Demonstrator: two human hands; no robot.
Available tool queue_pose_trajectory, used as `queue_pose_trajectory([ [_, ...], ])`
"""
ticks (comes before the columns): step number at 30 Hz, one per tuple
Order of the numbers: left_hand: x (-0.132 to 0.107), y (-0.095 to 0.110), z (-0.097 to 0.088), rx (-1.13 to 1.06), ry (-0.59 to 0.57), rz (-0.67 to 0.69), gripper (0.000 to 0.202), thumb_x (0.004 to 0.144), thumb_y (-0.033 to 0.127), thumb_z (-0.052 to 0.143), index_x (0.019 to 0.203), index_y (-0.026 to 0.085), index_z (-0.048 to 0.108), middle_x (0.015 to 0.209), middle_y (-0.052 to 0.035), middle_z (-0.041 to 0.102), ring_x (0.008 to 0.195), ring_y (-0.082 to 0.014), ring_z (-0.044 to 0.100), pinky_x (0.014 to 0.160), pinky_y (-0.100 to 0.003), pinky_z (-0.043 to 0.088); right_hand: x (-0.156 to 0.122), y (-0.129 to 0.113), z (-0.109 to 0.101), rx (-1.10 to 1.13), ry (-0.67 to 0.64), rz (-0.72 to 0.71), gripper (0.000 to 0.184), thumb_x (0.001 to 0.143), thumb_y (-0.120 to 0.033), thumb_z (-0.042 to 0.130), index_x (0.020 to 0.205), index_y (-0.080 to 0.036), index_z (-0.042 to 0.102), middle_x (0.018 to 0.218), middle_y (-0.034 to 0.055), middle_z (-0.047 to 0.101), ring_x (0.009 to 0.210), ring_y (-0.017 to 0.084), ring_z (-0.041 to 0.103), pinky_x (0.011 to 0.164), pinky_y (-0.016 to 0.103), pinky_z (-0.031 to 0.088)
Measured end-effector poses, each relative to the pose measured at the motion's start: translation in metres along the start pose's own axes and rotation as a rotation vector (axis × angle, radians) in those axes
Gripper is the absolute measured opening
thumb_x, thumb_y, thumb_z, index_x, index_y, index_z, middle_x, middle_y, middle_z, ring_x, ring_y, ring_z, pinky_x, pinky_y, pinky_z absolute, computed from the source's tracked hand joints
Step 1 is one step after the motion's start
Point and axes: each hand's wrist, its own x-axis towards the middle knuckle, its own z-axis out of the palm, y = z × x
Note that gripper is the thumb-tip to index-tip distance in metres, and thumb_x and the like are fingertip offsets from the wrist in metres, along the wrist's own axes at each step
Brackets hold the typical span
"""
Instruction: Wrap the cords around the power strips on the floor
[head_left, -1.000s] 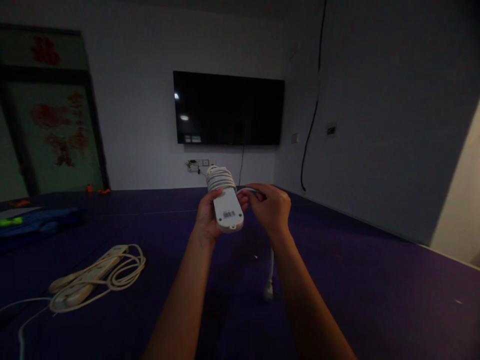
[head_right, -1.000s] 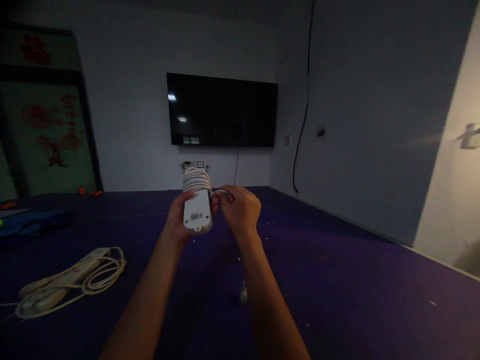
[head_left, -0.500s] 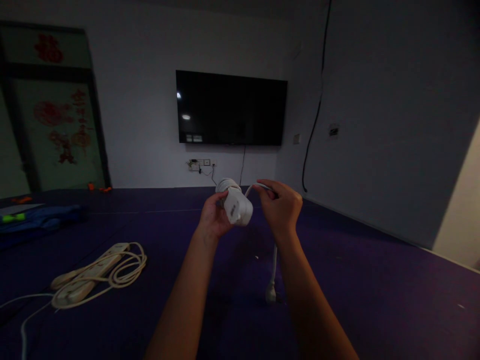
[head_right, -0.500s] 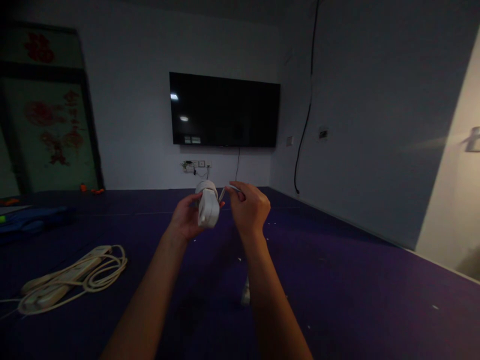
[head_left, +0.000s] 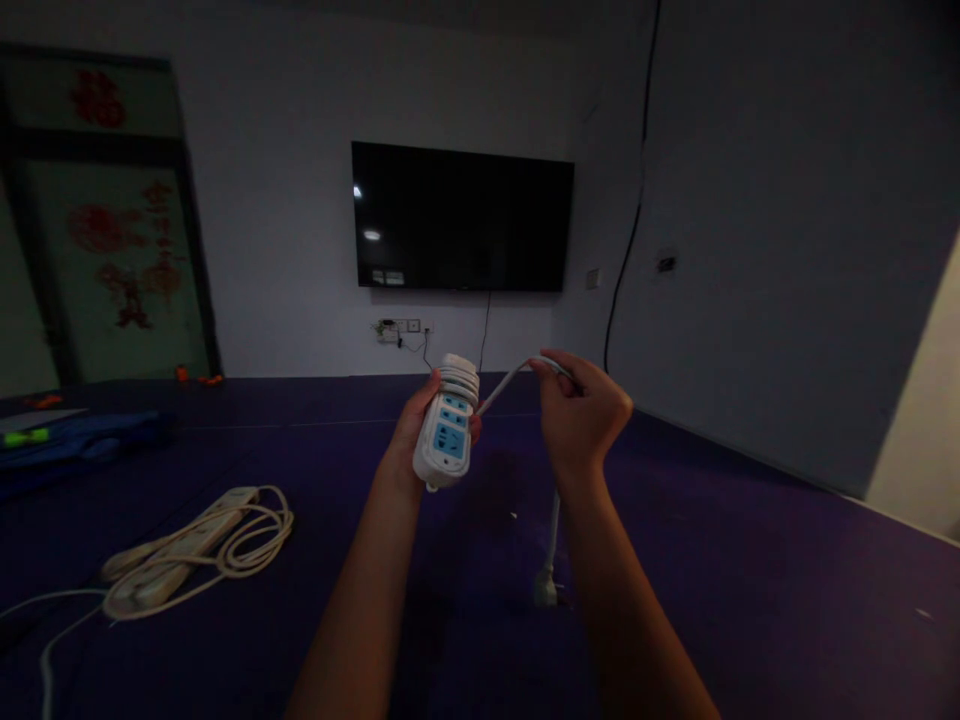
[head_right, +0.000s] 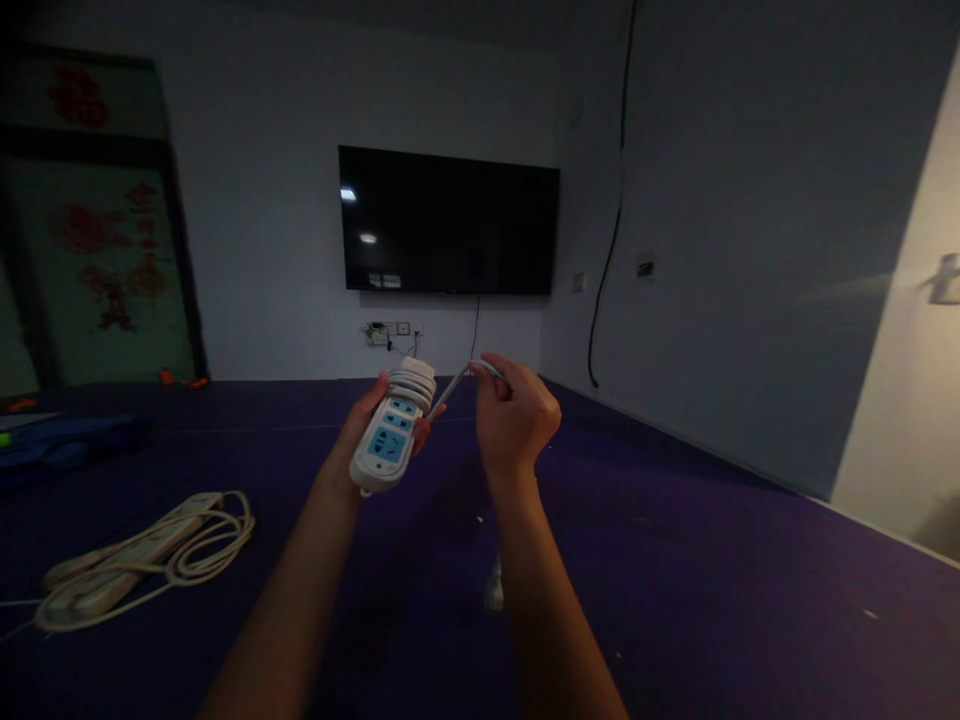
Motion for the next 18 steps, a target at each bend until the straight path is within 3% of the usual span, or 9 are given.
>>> queue_pose_trajectory([
  [4,0.000,0.001,-0.004,0.010,-0.030,-0.054,0.048,0.085,0.047,0.047,0.099,0.003,0.059,0.069,-0.0121,0.068,0.056,-0.0165,0.066,0.055,-0.025,0.055,0.005,0.009,-0.003,-0.012,0.077,0.013,0.019,0.075,-0.035,0.065,0.080,-0.018,0.072,0.051,-0.0039,0.051,0.048,0.010,0.046,0.054,0.024,0.039],
  [10,-0.001,0.002,0.000,0.050,-0.028,-0.110,0.040,0.087,0.034,0.047,0.106,0.000,0.057,0.072,-0.0159,0.070,0.064,-0.0212,0.069,0.060,-0.029,0.056,0.014,0.021,-0.011,-0.019,0.143,0.042,0.022,0.074,-0.036,0.066,0.081,-0.017,0.072,0.056,-0.0017,0.056,0.051,0.011,0.048,0.054,0.025,0.039],
  [18,0.003,-0.005,0.004,0.020,0.000,-0.087,0.043,0.082,0.036,0.057,0.103,-0.001,0.058,0.072,-0.0175,0.070,0.063,-0.0210,0.069,0.062,-0.028,0.057,0.019,0.033,-0.020,-0.098,0.164,0.057,0.026,0.072,-0.041,0.068,0.081,-0.017,0.071,0.059,-0.0005,0.058,0.055,0.013,0.051,0.056,0.027,0.038],
])
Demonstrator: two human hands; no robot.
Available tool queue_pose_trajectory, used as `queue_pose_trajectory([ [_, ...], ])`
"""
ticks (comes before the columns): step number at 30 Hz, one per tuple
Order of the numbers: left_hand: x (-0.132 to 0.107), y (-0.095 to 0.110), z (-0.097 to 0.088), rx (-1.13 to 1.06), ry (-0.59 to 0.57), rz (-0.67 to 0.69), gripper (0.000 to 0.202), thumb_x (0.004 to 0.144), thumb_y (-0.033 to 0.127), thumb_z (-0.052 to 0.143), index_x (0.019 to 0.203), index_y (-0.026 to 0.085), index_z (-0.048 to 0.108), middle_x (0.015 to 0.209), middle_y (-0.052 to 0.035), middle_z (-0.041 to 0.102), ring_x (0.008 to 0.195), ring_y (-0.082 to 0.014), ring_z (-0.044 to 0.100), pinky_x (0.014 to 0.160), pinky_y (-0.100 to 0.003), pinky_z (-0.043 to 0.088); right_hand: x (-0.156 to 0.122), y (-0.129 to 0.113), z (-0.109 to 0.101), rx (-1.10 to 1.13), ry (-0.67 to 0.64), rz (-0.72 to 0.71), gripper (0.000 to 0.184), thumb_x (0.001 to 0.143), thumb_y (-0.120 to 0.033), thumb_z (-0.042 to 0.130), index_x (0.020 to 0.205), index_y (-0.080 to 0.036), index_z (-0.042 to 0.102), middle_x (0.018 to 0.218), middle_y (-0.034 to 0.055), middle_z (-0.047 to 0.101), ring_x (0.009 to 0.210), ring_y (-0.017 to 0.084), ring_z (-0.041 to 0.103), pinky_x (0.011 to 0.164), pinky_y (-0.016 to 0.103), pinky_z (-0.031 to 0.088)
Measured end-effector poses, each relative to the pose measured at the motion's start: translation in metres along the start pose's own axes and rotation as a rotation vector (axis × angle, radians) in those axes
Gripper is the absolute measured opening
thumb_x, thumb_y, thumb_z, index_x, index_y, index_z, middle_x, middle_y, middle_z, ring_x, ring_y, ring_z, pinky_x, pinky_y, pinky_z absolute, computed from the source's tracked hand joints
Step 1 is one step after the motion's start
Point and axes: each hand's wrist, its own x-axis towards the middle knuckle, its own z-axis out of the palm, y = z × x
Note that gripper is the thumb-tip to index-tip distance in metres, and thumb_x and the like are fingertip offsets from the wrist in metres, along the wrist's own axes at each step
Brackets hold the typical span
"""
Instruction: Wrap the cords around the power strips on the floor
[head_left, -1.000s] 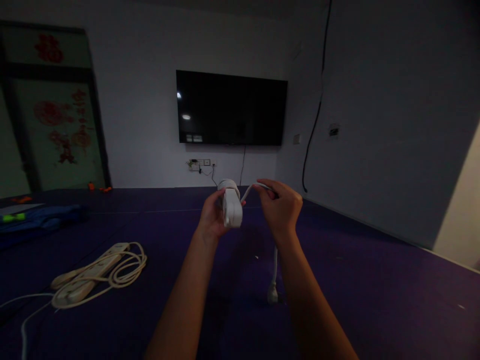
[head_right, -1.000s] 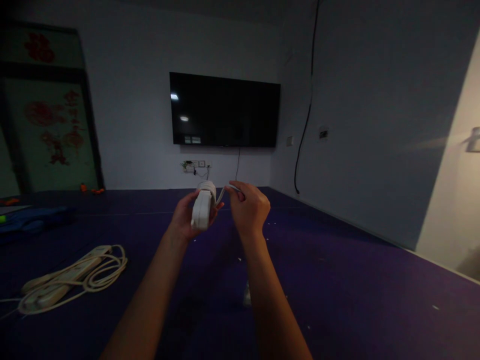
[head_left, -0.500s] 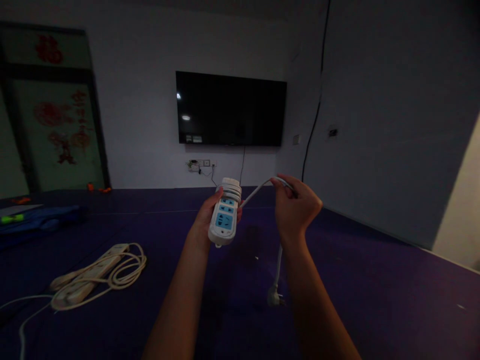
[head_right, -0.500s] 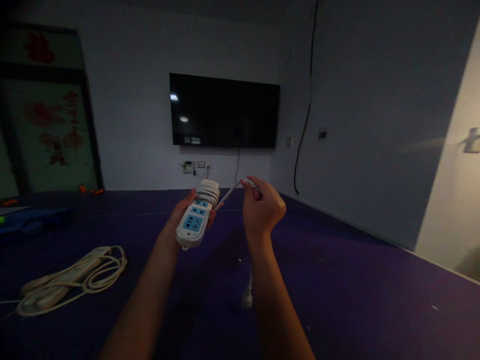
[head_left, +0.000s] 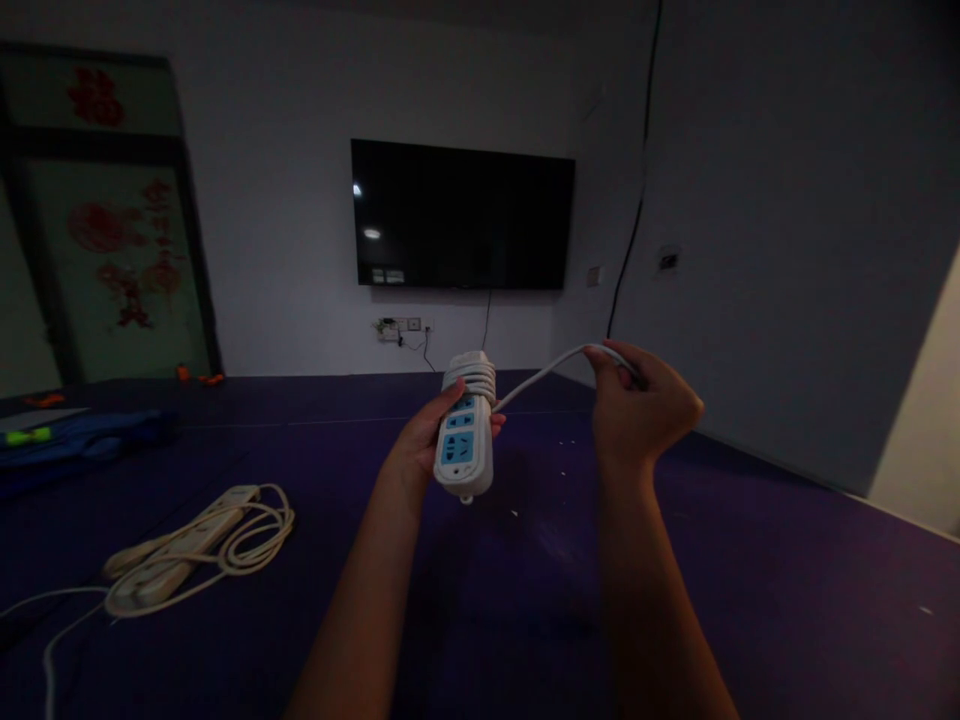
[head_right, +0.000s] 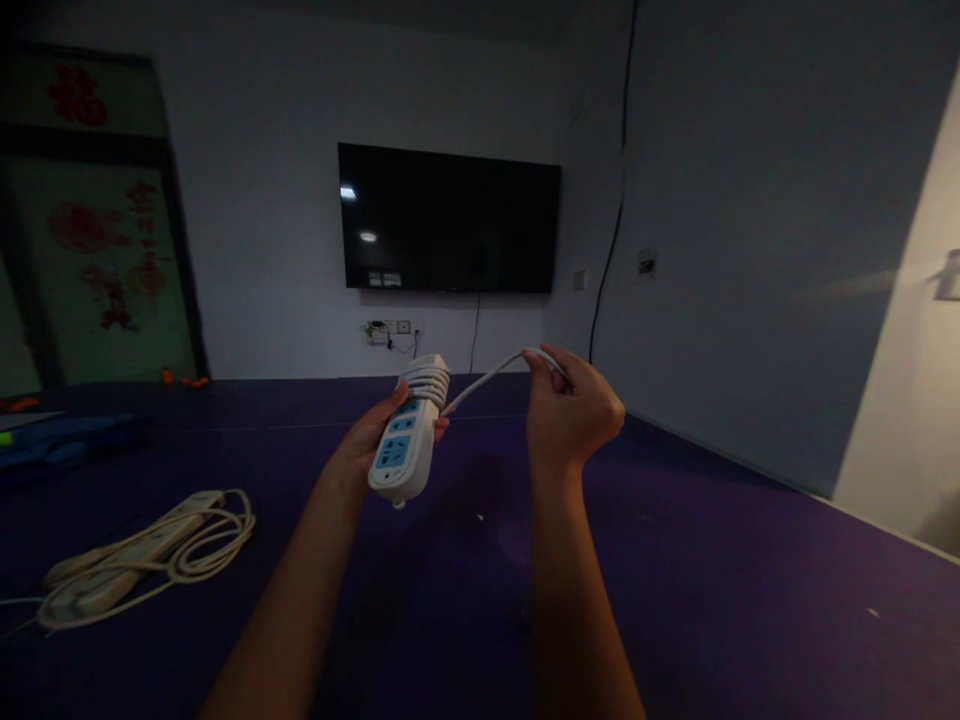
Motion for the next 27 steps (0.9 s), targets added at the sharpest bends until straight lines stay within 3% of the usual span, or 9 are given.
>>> queue_pose_trajectory([
  [6,0.005,-0.009,0.008,0.025,0.014,-0.016,0.035,0.085,0.035,0.053,0.092,0.001,0.062,0.068,-0.0147,0.070,0.057,-0.0181,0.068,0.057,-0.025,0.056,0.014,0.022,-0.013,-0.081,-0.061,-0.110,0.029,0.073,-0.046,0.066,0.076,-0.018,0.069,0.055,-0.0027,0.046,0.056,0.014,0.046,0.058,0.027,0.035],
  [10,0.013,-0.024,0.015,0.030,-0.012,-0.042,0.028,0.085,0.030,0.054,0.087,0.003,0.062,0.072,-0.0142,0.070,0.058,-0.0176,0.068,0.058,-0.025,0.056,0.022,0.052,-0.017,-0.108,-0.142,-0.201,0.027,0.075,-0.046,0.062,0.074,-0.018,0.066,0.060,-0.0019,0.046,0.062,0.016,0.046,0.065,0.030,0.036],
  [16,0.028,-0.046,0.019,0.072,-0.006,-0.084,0.031,0.082,0.033,0.058,0.085,0.002,0.062,0.072,-0.0150,0.069,0.060,-0.0187,0.068,0.061,-0.027,0.056,0.022,0.092,-0.016,-0.096,-0.163,-0.234,0.023,0.076,-0.041,0.062,0.073,-0.018,0.065,0.059,-0.0023,0.046,0.061,0.015,0.045,0.063,0.029,0.034],
  [21,0.028,-0.047,0.018,0.080,0.048,-0.063,0.028,0.084,0.031,0.056,0.084,0.003,0.062,0.071,-0.0139,0.069,0.059,-0.0174,0.068,0.060,-0.026,0.055,0.017,0.093,-0.013,-0.076,-0.167,-0.225,0.024,0.077,-0.041,0.059,0.073,-0.018,0.065,0.059,-0.0026,0.045,0.060,0.015,0.044,0.063,0.029,0.034],
  [27,0.020,-0.030,0.008,0.103,0.153,0.020,0.024,0.078,0.030,0.063,0.083,0.007,0.061,0.066,-0.0119,0.069,0.055,-0.0181,0.067,0.054,-0.026,0.055,0.008,0.083,0.000,0.004,-0.226,-0.142,0.028,0.076,-0.044,0.060,0.073,-0.017,0.066,0.059,-0.0021,0.048,0.061,0.014,0.046,0.063,0.028,0.035],
])
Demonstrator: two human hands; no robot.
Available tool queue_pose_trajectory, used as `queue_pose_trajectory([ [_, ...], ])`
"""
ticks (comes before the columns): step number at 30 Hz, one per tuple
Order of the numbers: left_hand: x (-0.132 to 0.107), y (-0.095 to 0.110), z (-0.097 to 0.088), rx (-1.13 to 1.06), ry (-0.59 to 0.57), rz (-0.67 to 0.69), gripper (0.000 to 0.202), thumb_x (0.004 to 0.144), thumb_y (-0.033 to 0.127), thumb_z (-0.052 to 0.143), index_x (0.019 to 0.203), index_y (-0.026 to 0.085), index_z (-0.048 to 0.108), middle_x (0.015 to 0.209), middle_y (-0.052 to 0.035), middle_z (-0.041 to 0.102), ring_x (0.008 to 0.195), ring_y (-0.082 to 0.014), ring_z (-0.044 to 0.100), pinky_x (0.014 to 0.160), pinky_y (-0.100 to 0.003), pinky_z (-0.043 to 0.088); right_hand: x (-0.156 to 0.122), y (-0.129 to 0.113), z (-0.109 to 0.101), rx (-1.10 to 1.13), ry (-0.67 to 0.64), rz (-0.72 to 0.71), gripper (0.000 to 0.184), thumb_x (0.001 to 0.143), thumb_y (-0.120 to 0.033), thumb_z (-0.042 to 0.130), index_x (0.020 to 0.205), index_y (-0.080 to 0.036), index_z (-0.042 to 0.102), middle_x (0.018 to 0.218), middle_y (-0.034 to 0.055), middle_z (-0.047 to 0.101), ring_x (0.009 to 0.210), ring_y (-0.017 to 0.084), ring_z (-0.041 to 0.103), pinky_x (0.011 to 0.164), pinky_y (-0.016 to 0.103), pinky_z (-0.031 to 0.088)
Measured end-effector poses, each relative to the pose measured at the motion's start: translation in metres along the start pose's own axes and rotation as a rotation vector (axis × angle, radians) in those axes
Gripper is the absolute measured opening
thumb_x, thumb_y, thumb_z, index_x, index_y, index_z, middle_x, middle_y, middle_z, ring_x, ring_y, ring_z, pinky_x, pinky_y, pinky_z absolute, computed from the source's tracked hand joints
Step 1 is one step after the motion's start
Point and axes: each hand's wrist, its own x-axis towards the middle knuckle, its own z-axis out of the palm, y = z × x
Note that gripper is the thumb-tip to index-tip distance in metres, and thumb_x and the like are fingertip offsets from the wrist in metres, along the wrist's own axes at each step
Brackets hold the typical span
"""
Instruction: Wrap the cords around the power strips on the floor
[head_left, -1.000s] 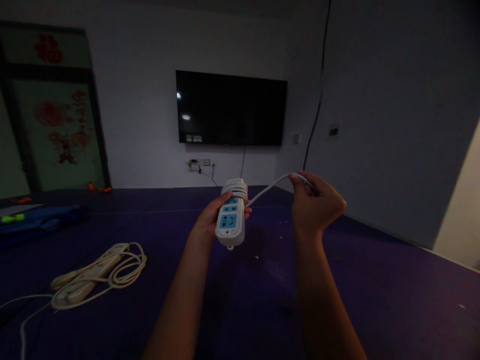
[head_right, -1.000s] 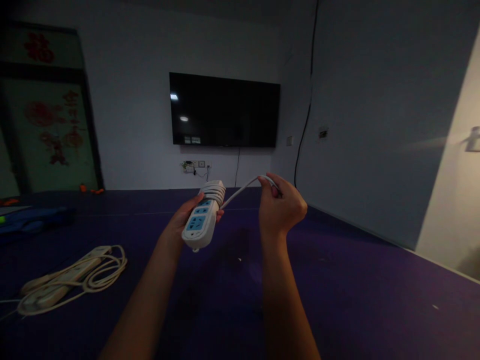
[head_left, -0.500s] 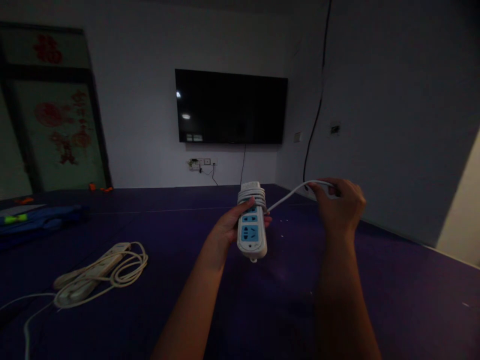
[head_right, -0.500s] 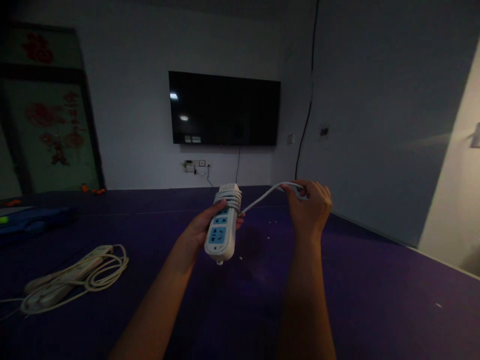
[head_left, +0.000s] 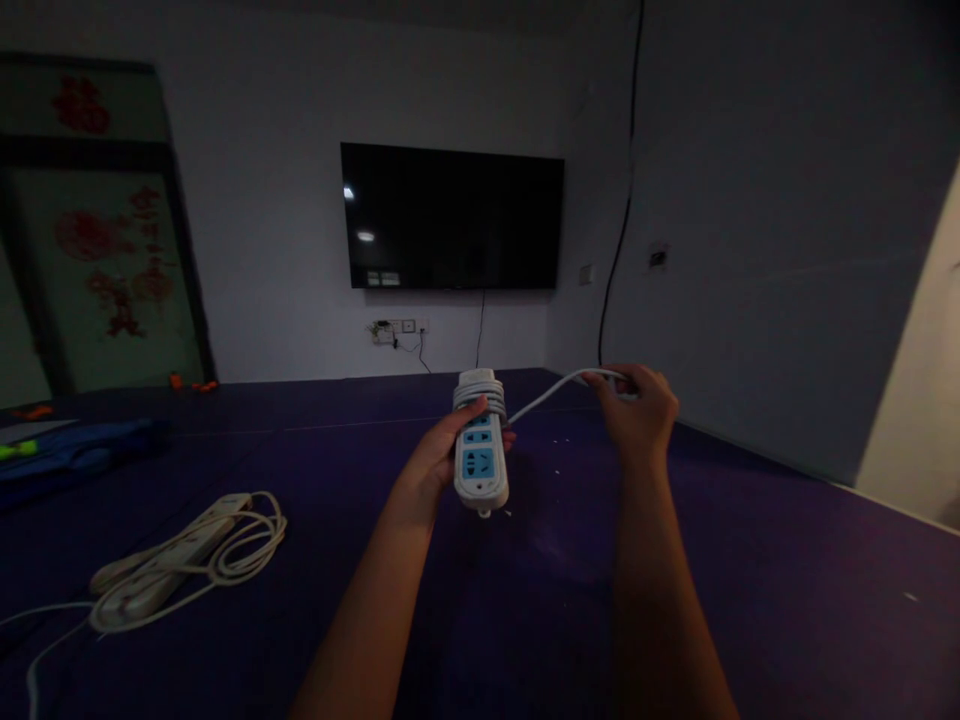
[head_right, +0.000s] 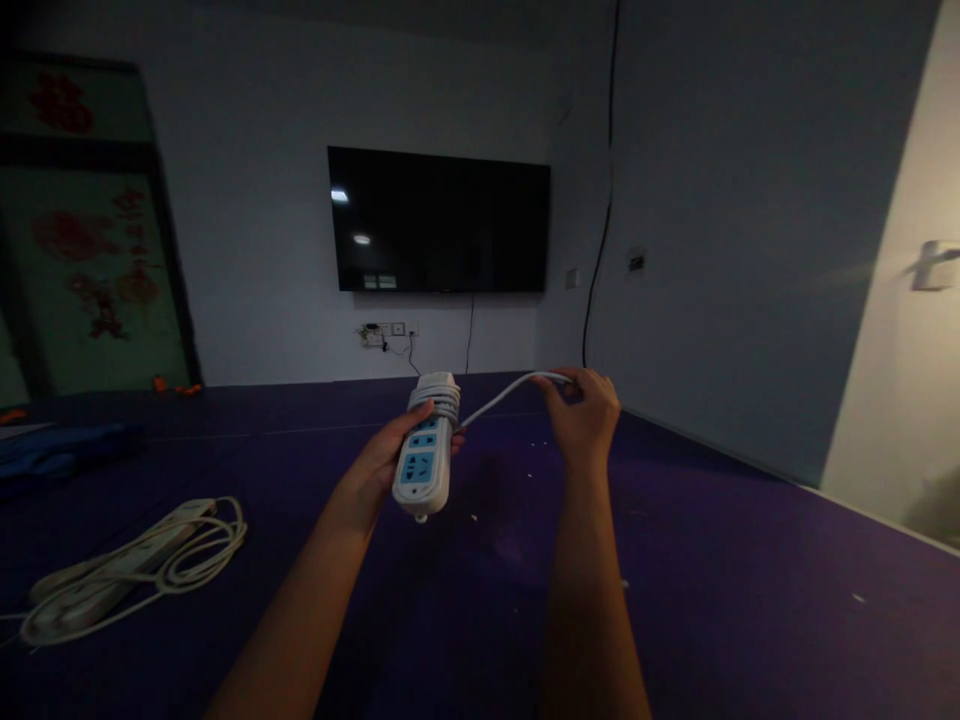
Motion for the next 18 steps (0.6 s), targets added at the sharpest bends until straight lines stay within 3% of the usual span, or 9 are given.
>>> queue_pose_trajectory([
  [6,-0.016,0.030,-0.019,-0.005,0.150,0.127,0.019,0.076,0.029,0.064,0.079,0.010,0.060,0.061,-0.0101,0.068,0.050,-0.0187,0.066,0.049,-0.027,0.055,-0.008,-0.020,0.022,0.160,-0.246,0.145,0.034,0.068,-0.048,0.065,0.075,-0.015,0.067,0.059,-0.0031,0.048,0.056,0.012,0.044,0.055,0.024,0.034],
  [11,-0.033,0.053,-0.034,-0.064,0.292,0.287,0.014,0.075,0.024,0.060,0.081,0.011,0.061,0.059,-0.0075,0.067,0.052,-0.0172,0.066,0.050,-0.025,0.056,-0.015,-0.035,0.035,0.242,-0.637,0.124,0.027,0.069,-0.038,0.065,0.080,-0.014,0.070,0.054,-0.0042,0.048,0.051,0.009,0.042,0.050,0.022,0.030],
  [14,-0.042,0.063,-0.040,-0.106,0.332,0.376,0.012,0.074,0.020,0.057,0.081,0.011,0.061,0.060,-0.0076,0.067,0.056,-0.0177,0.067,0.054,-0.025,0.057,-0.020,-0.037,0.041,0.207,-0.841,0.078,0.016,0.071,-0.027,0.062,0.076,-0.015,0.071,0.055,-0.0020,0.055,0.055,0.011,0.049,0.052,0.021,0.032],
  [18,-0.051,0.070,-0.042,-0.089,0.340,0.396,0.015,0.075,0.020,0.055,0.084,0.010,0.060,0.061,-0.0088,0.068,0.054,-0.0181,0.067,0.052,-0.025,0.057,-0.028,-0.036,0.050,0.001,-0.959,0.106,0.019,0.068,-0.013,0.057,0.078,-0.019,0.072,0.069,0.0024,0.067,0.067,0.014,0.060,0.057,0.022,0.037],
])
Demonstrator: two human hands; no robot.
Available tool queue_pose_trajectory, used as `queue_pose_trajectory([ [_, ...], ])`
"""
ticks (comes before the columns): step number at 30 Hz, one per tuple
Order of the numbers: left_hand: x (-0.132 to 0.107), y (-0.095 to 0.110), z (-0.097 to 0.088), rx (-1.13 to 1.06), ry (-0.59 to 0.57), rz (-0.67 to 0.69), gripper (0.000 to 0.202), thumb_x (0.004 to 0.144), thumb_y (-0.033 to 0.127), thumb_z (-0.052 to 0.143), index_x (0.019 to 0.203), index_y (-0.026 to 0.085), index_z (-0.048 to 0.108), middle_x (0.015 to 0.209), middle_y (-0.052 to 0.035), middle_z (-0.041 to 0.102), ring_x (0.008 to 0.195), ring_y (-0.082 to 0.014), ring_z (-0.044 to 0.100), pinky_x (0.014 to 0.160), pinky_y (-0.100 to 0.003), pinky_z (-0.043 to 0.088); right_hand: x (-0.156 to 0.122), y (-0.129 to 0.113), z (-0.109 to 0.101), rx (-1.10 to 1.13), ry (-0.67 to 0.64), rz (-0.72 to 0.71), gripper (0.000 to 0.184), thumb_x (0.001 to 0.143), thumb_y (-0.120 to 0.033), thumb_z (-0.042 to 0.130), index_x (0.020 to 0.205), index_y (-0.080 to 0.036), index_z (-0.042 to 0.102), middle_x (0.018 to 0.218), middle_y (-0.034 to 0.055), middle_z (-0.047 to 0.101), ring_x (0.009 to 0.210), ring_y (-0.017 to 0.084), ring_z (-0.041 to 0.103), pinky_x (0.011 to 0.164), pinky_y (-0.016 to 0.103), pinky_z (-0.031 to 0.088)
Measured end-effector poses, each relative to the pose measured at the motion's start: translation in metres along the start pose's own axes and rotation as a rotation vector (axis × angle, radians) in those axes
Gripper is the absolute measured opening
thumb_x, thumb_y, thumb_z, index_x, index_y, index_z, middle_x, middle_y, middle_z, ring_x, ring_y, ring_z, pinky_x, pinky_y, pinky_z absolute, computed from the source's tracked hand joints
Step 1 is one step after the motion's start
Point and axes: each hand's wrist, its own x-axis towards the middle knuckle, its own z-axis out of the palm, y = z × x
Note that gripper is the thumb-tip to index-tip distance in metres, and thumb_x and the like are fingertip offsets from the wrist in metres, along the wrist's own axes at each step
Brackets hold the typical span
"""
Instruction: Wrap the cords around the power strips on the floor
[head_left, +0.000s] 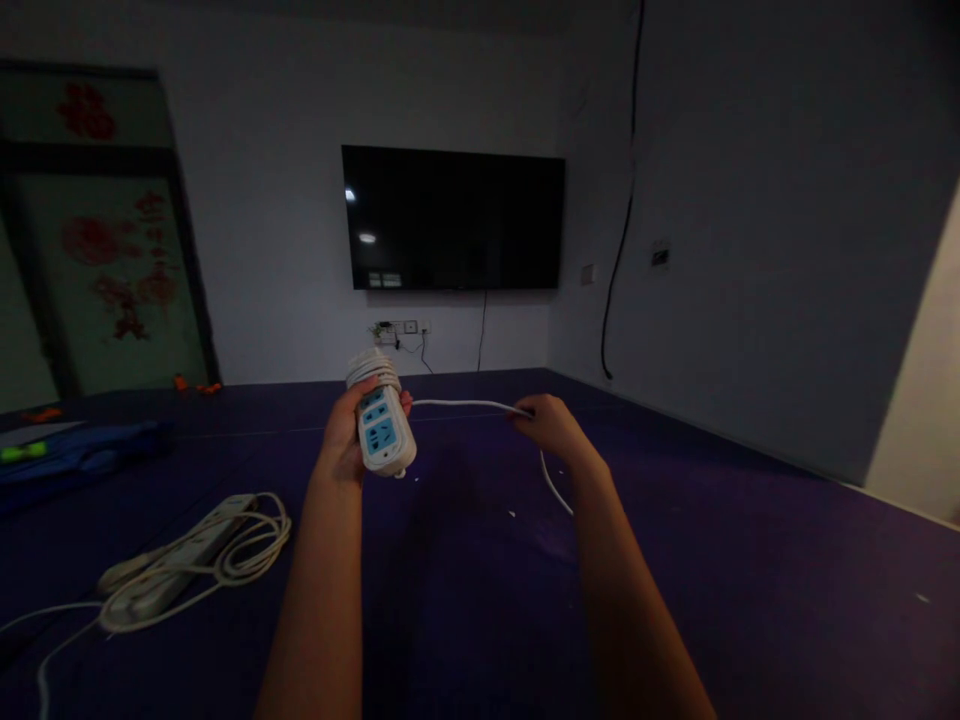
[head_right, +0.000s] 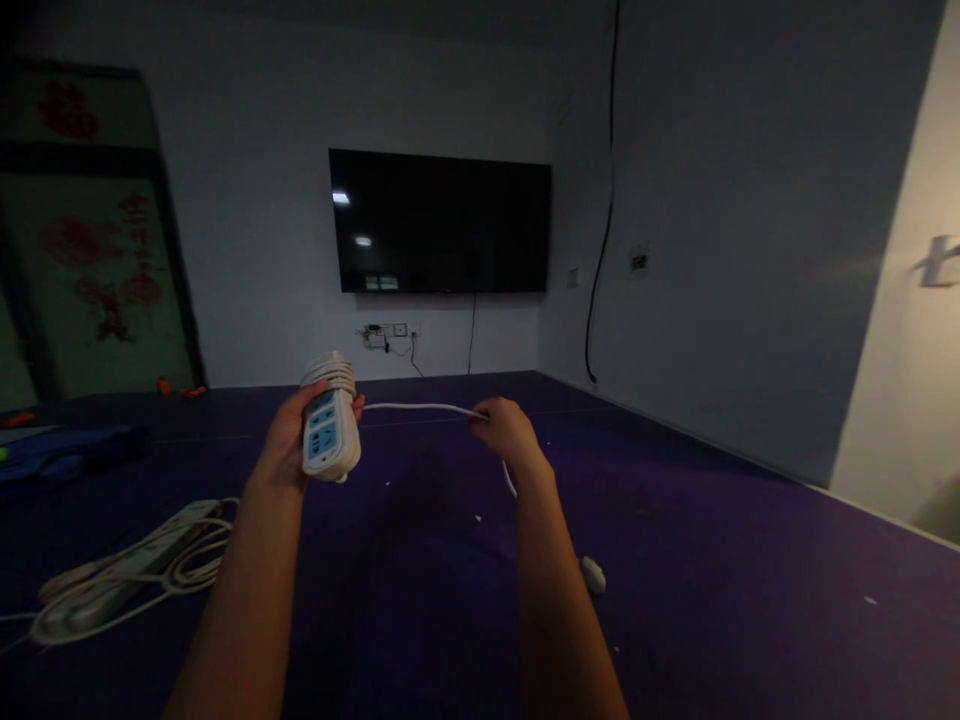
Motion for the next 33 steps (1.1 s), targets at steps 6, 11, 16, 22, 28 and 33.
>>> queue_pose_trajectory([
  [6,-0.010,0.002,0.007,0.000,-0.086,-0.034,0.023,0.070,0.021,0.059,0.089,0.008,0.062,0.064,-0.0104,0.069,0.053,-0.0182,0.066,0.050,-0.023,0.057,0.000,0.006,0.018,-0.192,-0.005,0.277,0.017,0.072,-0.020,0.059,0.080,-0.025,0.073,0.082,0.0064,0.071,0.082,0.020,0.065,0.064,0.024,0.042],
  [11,-0.023,0.005,0.016,0.055,-0.155,-0.050,0.027,0.069,0.019,0.061,0.093,0.007,0.063,0.067,-0.0099,0.071,0.053,-0.0172,0.066,0.052,-0.023,0.057,-0.006,0.026,0.013,-0.260,0.071,0.470,0.023,0.074,-0.030,0.057,0.087,-0.020,0.073,0.088,0.0164,0.069,0.087,0.029,0.065,0.067,0.034,0.046],
  [16,-0.029,0.001,0.022,0.121,-0.203,-0.047,0.027,0.068,0.020,0.063,0.092,0.007,0.065,0.065,-0.0092,0.071,0.050,-0.0178,0.066,0.047,-0.023,0.055,-0.011,0.056,0.005,-0.225,0.159,0.700,0.029,0.065,-0.044,0.066,0.081,-0.021,0.074,0.082,0.0170,0.069,0.084,0.033,0.065,0.065,0.039,0.048],
  [22,-0.027,-0.014,0.029,0.227,-0.257,0.026,0.025,0.064,0.015,0.069,0.088,0.011,0.065,0.064,-0.0067,0.070,0.050,-0.0197,0.066,0.047,-0.025,0.054,-0.014,0.073,0.009,-0.111,0.225,0.642,0.023,0.073,-0.032,0.059,0.078,-0.014,0.073,0.081,0.0213,0.068,0.083,0.034,0.065,0.065,0.038,0.046],
  [28,-0.022,-0.019,0.029,0.322,-0.238,0.093,0.034,0.059,0.012,0.071,0.092,0.013,0.064,0.062,-0.0054,0.069,0.049,-0.0227,0.066,0.043,-0.029,0.053,-0.009,0.075,0.017,0.085,0.333,0.481,0.024,0.075,-0.024,0.050,0.079,-0.014,0.071,0.083,0.0159,0.069,0.087,0.028,0.063,0.071,0.032,0.044],
  [33,-0.021,-0.016,0.025,0.332,-0.232,0.112,0.033,0.060,0.014,0.071,0.092,0.013,0.063,0.066,-0.0066,0.070,0.051,-0.0222,0.067,0.046,-0.028,0.053,-0.001,0.075,0.039,0.389,0.377,0.370,0.034,0.076,-0.026,0.045,0.098,-0.011,0.067,0.092,0.0126,0.069,0.085,0.022,0.063,0.070,0.028,0.046],
])
